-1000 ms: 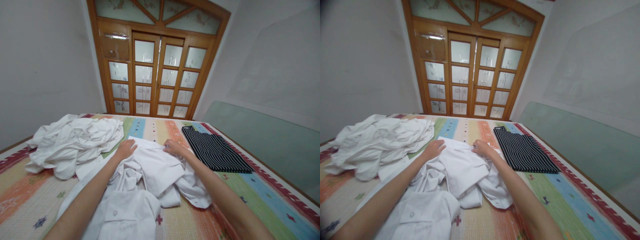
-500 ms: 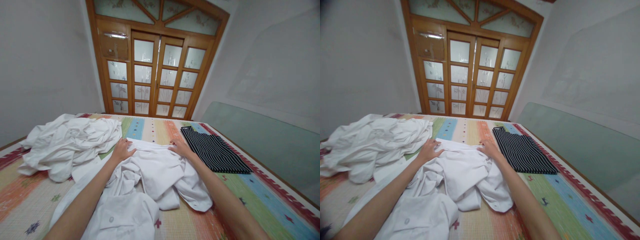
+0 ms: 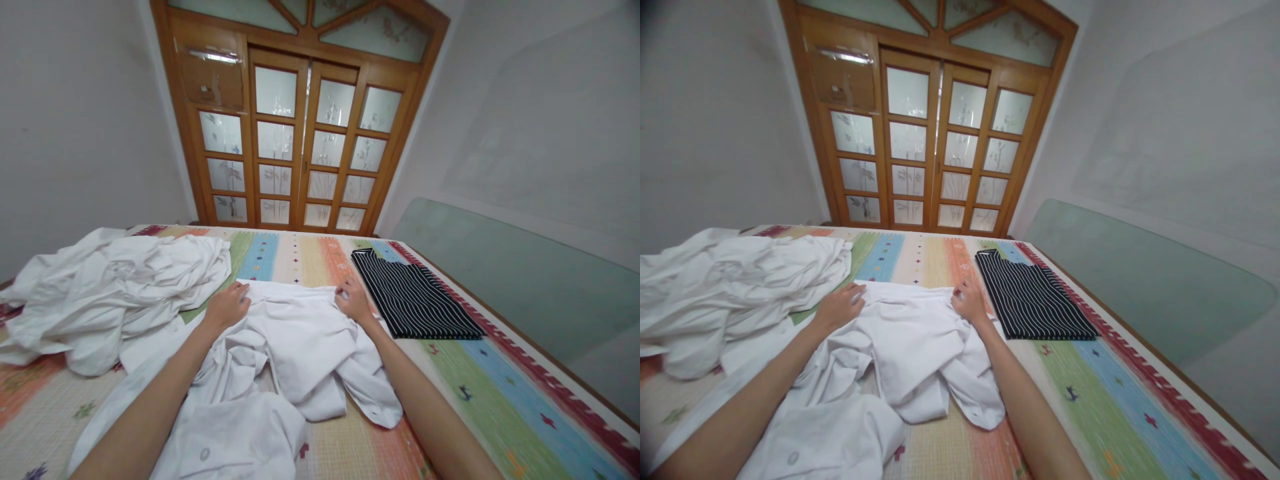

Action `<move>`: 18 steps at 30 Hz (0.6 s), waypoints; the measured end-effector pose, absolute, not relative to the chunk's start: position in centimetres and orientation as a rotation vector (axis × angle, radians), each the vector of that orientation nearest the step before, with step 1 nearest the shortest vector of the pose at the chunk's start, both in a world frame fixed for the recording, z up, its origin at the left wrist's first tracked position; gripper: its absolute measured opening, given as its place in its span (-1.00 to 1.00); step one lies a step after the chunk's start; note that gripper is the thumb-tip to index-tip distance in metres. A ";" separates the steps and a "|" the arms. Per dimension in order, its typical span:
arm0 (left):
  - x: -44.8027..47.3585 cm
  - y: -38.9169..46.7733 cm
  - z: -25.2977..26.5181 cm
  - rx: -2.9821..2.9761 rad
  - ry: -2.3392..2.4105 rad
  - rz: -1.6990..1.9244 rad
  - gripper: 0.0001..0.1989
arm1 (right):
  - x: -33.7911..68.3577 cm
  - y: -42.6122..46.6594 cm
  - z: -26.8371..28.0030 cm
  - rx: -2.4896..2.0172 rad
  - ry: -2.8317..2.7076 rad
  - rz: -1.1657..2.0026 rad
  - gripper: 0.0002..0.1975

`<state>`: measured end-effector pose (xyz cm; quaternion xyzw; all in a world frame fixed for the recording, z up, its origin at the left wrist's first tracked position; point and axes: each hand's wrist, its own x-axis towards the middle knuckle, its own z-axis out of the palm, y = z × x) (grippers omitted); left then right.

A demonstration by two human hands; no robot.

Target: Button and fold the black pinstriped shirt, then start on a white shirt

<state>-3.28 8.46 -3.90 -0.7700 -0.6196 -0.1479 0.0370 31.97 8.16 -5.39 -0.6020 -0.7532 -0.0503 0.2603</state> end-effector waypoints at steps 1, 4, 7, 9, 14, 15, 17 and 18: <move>-3.3 8.4 -3.8 -2.369 -1.888 -0.427 -0.59 | 32.0 8.2 -5.4 -1.627 -2.080 -0.112 -0.79; -3.2 8.2 -3.6 -2.360 -1.862 -0.384 -0.60 | 31.9 8.3 -5.4 -1.636 -2.112 -0.065 -0.76; -3.1 8.1 -3.4 -2.330 -1.852 -0.379 -0.62 | 31.9 8.4 -5.5 -1.663 -2.080 -0.047 -0.79; -3.1 8.0 -3.4 -2.322 -1.855 -0.385 -0.64 | 32.0 8.4 -5.6 -1.671 -2.068 -0.039 -0.83; -3.3 8.5 -3.8 -2.351 -1.753 -0.526 -0.70 | 32.2 8.9 -6.4 -1.570 -2.040 -0.060 -0.93; -3.4 8.6 -3.9 -2.365 -1.697 -0.570 -0.72 | 32.2 9.0 -6.6 -1.542 -2.028 -0.072 -0.94; -3.7 9.0 -4.2 -2.370 -1.595 -0.636 -0.77 | 32.3 9.2 -6.9 -1.496 -2.009 -0.097 -0.94; -3.8 9.1 -4.4 -2.361 -1.556 -0.655 -0.80 | 32.3 9.2 -7.1 -1.483 -2.002 -0.103 -0.94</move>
